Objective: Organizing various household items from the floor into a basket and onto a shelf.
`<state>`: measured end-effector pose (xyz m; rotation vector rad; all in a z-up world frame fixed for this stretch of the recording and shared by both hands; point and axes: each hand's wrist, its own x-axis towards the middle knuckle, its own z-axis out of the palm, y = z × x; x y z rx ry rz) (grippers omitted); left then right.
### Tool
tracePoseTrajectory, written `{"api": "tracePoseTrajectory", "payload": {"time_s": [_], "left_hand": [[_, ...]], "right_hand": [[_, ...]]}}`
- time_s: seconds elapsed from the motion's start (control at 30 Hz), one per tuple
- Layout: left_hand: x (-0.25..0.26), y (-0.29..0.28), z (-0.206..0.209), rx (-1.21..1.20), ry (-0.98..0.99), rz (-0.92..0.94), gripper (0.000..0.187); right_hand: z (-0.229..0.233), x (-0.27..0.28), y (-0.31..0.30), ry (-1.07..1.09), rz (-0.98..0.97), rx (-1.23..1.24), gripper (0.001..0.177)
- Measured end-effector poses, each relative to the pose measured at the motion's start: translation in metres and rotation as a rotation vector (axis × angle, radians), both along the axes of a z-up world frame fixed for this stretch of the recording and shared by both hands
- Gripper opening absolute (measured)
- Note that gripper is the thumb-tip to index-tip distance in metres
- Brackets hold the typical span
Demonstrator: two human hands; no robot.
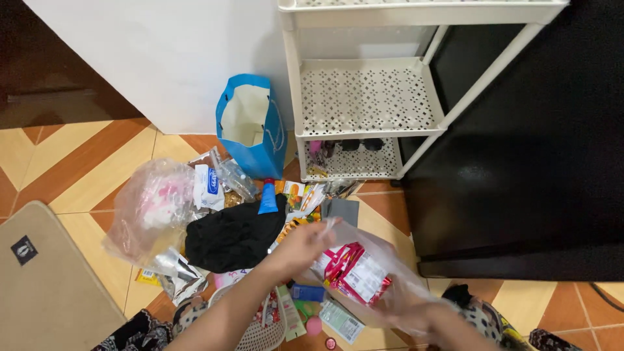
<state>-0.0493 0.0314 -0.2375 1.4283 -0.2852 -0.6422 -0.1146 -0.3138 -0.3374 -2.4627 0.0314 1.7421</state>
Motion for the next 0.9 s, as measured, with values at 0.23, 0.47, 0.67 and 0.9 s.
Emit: {"api": "tracePoseTrajectory", "payload": {"time_s": [0.23, 0.47, 0.67, 0.9], "left_hand": [[0.021, -0.041, 0.071, 0.325, -0.205, 0.380, 0.034], [0.002, 0.002, 0.073, 0.158, -0.182, 0.522, 0.027], [0.007, 0.006, 0.050, 0.404, -0.283, 0.443, 0.027], [0.019, -0.008, 0.031, -0.071, -0.127, 0.470, 0.029]], "right_hand": [[0.257, 0.024, 0.016, 0.281, 0.451, -0.174, 0.084], [0.201, -0.008, -0.027, -0.154, 0.303, 0.070, 0.027], [0.217, 0.011, 0.010, -0.533, 0.517, 0.074, 0.013], [0.180, 0.044, -0.029, -0.759, -0.309, 1.114, 0.013]]}}
